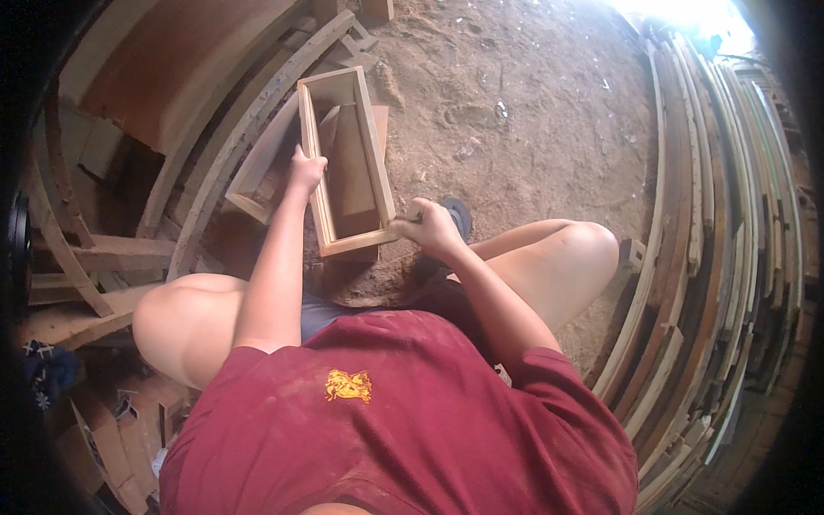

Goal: The person sits on the ground and assembles a rectangular wooden frame by hand, repeatedly inserting and adjusting a side piece into the frame structure.

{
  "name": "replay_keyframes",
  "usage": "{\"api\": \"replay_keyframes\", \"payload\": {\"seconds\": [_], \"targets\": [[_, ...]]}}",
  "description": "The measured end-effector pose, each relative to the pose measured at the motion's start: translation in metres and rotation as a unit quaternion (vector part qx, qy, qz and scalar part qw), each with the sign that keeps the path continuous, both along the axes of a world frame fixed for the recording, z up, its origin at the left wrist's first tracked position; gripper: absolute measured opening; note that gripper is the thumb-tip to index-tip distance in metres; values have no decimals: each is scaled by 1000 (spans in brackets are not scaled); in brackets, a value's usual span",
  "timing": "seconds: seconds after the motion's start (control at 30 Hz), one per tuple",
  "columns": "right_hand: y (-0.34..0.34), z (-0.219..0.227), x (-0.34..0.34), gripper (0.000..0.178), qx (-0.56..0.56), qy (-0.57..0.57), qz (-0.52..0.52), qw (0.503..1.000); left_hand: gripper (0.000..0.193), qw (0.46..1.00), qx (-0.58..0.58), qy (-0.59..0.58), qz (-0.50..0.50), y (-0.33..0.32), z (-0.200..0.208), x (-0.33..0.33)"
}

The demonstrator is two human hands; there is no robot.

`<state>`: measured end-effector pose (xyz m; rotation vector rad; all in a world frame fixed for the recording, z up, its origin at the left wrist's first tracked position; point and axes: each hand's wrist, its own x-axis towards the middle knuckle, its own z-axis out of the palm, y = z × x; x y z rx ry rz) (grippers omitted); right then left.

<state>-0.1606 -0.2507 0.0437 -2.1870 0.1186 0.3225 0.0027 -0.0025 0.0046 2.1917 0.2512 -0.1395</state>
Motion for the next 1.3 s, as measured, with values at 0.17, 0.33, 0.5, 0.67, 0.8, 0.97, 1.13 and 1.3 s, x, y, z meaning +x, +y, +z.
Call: {"api": "replay_keyframes", "payload": {"seconds": [0.17, 0.33, 0.5, 0.67, 0.8, 0.97, 1.13, 1.3], "targets": [[2, 16, 4, 39, -7, 27, 57, 998, 85, 999, -44, 6, 2, 8, -20, 5], [4, 9, 5, 39, -30, 34, 31, 998, 84, 999, -53, -9, 10, 6, -15, 4], [-1, 3, 5, 43, 13, 76, 31, 997, 92, 995, -74, 62, 7, -7, 21, -5], [7, 13, 10, 44, -17, 36, -29, 999, 92, 996, -75, 46, 6, 2, 8, 0], [-18, 8, 1, 44, -76, 113, 140, 981, 87, 999, -31, -7, 25, -3, -3, -3], [-40, 1, 5, 37, 11, 71, -48, 996, 90, 996, -72, 50, 13, 6, 0, 4], [12, 8, 19, 19, 203, -12, -130, 970, 90, 999, -33, 10, 31, 6, -25, 8], [40, -1, 37, 33, 76, -96, -137, 983, 84, 997, -51, 62, 17, 1, 10, -1]]}}
